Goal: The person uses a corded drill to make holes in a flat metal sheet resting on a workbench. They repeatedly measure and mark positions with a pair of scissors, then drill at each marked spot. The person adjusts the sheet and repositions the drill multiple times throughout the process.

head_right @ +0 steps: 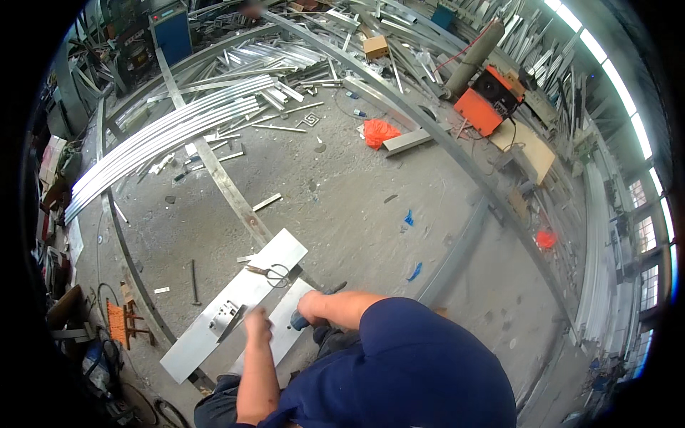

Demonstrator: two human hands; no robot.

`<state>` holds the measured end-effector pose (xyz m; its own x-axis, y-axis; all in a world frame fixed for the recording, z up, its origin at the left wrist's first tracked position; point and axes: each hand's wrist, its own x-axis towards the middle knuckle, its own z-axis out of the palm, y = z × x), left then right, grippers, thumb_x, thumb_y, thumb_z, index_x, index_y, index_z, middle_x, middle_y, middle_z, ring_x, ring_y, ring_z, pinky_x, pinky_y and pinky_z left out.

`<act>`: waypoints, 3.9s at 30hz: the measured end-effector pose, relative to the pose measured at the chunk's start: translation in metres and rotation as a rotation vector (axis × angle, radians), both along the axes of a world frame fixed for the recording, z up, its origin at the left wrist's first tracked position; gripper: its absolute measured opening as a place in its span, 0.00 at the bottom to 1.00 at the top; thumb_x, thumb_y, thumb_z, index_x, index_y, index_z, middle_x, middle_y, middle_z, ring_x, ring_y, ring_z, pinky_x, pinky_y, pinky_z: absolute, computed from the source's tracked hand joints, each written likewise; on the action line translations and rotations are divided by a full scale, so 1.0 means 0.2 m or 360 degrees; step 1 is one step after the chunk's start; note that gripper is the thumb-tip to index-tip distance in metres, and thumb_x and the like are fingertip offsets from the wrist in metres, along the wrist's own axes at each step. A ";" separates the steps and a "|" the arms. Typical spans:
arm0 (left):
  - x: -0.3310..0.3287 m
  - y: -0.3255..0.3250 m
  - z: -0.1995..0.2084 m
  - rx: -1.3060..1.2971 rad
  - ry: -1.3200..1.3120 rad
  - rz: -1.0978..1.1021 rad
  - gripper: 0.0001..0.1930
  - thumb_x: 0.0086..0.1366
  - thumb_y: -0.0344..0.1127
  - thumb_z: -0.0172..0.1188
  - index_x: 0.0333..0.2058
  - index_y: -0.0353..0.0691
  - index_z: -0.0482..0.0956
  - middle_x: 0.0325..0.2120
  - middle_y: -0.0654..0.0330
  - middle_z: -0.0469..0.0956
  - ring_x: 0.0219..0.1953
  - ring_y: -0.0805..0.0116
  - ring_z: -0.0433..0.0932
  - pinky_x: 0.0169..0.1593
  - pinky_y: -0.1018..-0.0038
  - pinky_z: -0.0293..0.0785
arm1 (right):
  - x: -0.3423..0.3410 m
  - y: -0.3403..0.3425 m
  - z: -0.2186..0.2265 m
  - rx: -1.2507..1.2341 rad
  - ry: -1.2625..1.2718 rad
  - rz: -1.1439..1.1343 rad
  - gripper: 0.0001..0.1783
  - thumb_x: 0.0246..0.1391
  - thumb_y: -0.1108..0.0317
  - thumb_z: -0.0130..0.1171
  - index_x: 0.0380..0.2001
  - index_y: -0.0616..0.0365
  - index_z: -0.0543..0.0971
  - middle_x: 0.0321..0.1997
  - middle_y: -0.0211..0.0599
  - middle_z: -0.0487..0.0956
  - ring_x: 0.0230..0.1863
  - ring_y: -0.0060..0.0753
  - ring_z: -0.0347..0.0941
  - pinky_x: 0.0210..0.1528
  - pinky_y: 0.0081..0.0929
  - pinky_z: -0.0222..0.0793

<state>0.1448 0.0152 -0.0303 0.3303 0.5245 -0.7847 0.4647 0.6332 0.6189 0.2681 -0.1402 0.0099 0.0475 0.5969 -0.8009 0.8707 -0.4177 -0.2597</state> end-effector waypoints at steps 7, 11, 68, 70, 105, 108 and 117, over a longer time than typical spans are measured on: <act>-0.17 -0.47 -0.35 -0.1954 -0.0519 0.0322 0.41 0.64 0.68 0.55 0.63 0.39 0.64 0.63 0.45 0.65 0.65 0.39 0.64 0.65 0.37 0.58 | -0.02 -0.10 -0.16 -0.0089 0.0030 -0.0091 0.26 0.40 0.64 0.66 0.47 0.56 0.80 0.44 0.47 0.84 0.46 0.50 0.81 0.49 0.43 0.77; -0.07 -0.48 -0.40 -0.1892 -0.0368 0.0528 0.35 0.66 0.66 0.54 0.58 0.41 0.70 0.56 0.50 0.74 0.57 0.46 0.74 0.61 0.40 0.66 | -0.04 -0.10 -0.07 -0.0035 -0.0008 -0.0182 0.26 0.42 0.64 0.66 0.48 0.57 0.79 0.43 0.48 0.83 0.46 0.50 0.81 0.48 0.43 0.77; -0.02 -0.53 -0.65 -0.2030 -0.0424 0.0661 0.26 0.70 0.58 0.50 0.55 0.45 0.72 0.53 0.55 0.77 0.54 0.51 0.77 0.60 0.50 0.71 | 0.05 0.04 -0.02 -0.0148 -0.0076 0.0102 0.28 0.41 0.67 0.63 0.50 0.55 0.77 0.39 0.49 0.84 0.42 0.55 0.81 0.44 0.47 0.76; -0.01 -0.52 -0.64 -0.2004 -0.0423 0.0655 0.26 0.70 0.58 0.50 0.55 0.45 0.72 0.53 0.55 0.77 0.54 0.51 0.77 0.61 0.51 0.71 | 0.06 0.05 -0.02 -0.0165 -0.0075 0.0096 0.27 0.41 0.66 0.63 0.50 0.55 0.77 0.39 0.48 0.84 0.42 0.54 0.81 0.44 0.46 0.77; -0.09 -0.50 -0.64 -0.1999 -0.0484 0.0814 0.27 0.67 0.58 0.55 0.55 0.46 0.73 0.51 0.58 0.78 0.53 0.53 0.77 0.61 0.52 0.71 | -0.01 0.17 -0.09 -0.0220 -0.0111 0.0317 0.22 0.41 0.65 0.65 0.45 0.54 0.81 0.41 0.43 0.84 0.44 0.48 0.82 0.46 0.42 0.77; -0.11 -0.53 -0.65 -0.1995 -0.0527 0.0778 0.26 0.67 0.58 0.55 0.54 0.46 0.73 0.51 0.58 0.78 0.53 0.54 0.77 0.61 0.52 0.70 | -0.03 0.15 0.00 -0.0198 -0.0092 0.0283 0.26 0.41 0.67 0.64 0.49 0.56 0.78 0.40 0.45 0.84 0.43 0.50 0.82 0.45 0.43 0.77; -0.18 -0.57 -0.63 -0.1999 -0.0638 0.0649 0.22 0.68 0.56 0.54 0.51 0.47 0.76 0.49 0.59 0.80 0.51 0.55 0.79 0.60 0.54 0.71 | -0.10 0.05 0.00 -0.0196 -0.0132 0.0182 0.33 0.43 0.65 0.65 0.55 0.59 0.73 0.39 0.48 0.84 0.42 0.50 0.82 0.44 0.43 0.77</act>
